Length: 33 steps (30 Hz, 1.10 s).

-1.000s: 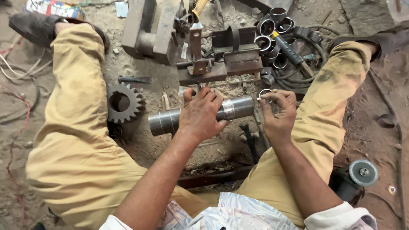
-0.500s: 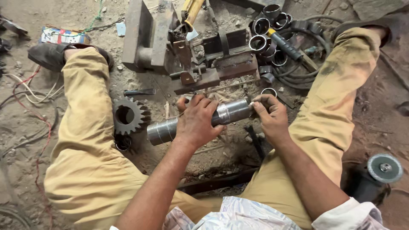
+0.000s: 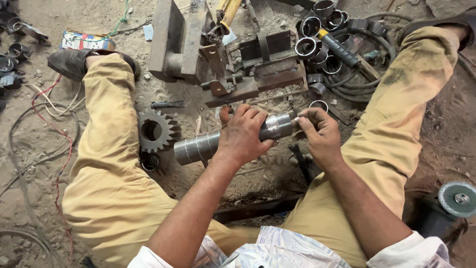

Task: The person marks a cylindrical metal pipe with a white marker, drawing multiple circumferential lines along its length. The person rotates the pipe repeatedly to apply the lines evenly around the circumference.

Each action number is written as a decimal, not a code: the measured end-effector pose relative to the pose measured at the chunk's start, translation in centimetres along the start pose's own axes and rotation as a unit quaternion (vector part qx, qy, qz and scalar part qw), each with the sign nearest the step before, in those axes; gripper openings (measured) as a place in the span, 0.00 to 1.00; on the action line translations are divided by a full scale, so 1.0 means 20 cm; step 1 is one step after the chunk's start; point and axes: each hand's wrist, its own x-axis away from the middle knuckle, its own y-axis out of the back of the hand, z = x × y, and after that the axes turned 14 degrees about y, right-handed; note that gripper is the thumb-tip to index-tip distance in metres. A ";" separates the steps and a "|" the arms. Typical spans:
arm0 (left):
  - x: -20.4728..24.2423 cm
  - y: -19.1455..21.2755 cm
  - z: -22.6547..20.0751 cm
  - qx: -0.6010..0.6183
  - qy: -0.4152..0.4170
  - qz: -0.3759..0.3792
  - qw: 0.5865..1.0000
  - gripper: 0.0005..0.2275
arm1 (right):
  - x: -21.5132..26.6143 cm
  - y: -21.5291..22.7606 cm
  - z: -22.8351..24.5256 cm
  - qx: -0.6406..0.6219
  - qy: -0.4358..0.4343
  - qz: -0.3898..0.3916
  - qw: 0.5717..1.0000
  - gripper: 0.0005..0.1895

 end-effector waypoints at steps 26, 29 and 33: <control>-0.01 0.00 0.00 -0.037 0.038 0.040 0.998 0.32 | 0.01 -0.03 0.00 0.036 0.032 0.025 0.999 0.05; -0.01 0.01 -0.01 -0.046 0.037 0.043 0.997 0.32 | 0.00 -0.04 0.02 0.084 0.078 0.035 0.993 0.05; 0.00 0.01 -0.01 -0.051 0.033 0.042 0.997 0.32 | -0.02 -0.07 0.08 0.291 0.184 0.065 0.937 0.04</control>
